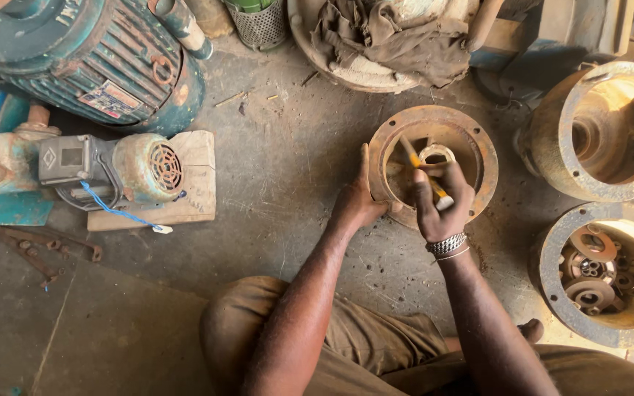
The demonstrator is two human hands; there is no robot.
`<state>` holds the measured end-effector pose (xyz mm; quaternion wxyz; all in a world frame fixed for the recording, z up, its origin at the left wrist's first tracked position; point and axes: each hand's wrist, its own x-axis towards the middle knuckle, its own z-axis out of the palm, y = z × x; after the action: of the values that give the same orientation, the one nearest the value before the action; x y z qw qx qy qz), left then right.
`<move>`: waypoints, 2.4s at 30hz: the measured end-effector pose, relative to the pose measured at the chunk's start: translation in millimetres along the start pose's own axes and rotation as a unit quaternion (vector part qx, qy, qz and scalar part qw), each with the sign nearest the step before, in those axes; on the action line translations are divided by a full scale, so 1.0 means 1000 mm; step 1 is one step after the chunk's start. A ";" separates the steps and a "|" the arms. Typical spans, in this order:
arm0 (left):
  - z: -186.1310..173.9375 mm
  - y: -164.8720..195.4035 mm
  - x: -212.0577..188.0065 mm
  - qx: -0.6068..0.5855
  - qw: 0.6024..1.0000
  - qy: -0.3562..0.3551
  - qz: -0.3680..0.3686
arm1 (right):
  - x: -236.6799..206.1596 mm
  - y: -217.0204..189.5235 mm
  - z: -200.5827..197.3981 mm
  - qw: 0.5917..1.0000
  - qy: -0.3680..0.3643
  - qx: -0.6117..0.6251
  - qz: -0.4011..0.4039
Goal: The person sits on the floor and scrapes rust and dirt from the inner rim of a cast-iron pump housing using a handheld scraping tool, working around the central bore. They then flip the housing over and continue scraping the opposite face and edges.
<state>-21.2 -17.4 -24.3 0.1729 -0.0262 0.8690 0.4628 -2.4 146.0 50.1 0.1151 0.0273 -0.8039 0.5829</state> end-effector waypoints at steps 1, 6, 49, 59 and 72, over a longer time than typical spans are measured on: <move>-0.001 0.001 0.001 0.004 1.000 -0.003 0.002 | 0.000 0.000 0.001 0.999 0.009 -0.035 -0.019; -0.002 0.001 -0.001 0.006 1.000 0.002 0.014 | -0.006 -0.003 -0.002 0.994 -0.043 -0.095 -0.042; -0.004 0.011 -0.004 0.011 1.000 -0.010 -0.010 | -0.002 0.009 -0.005 0.997 -0.047 -0.048 -0.035; -0.003 0.014 -0.004 -0.020 0.999 0.015 0.038 | 0.000 0.010 -0.006 0.997 0.003 -0.058 -0.054; -0.002 0.012 -0.004 -0.006 1.000 0.005 0.012 | -0.003 0.005 -0.005 0.992 -0.067 -0.028 -0.103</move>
<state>-20.7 -12.6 -12.6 0.1623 -0.0191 0.8676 0.4697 0.3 151.8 46.4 0.1210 0.1459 -0.8184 0.5424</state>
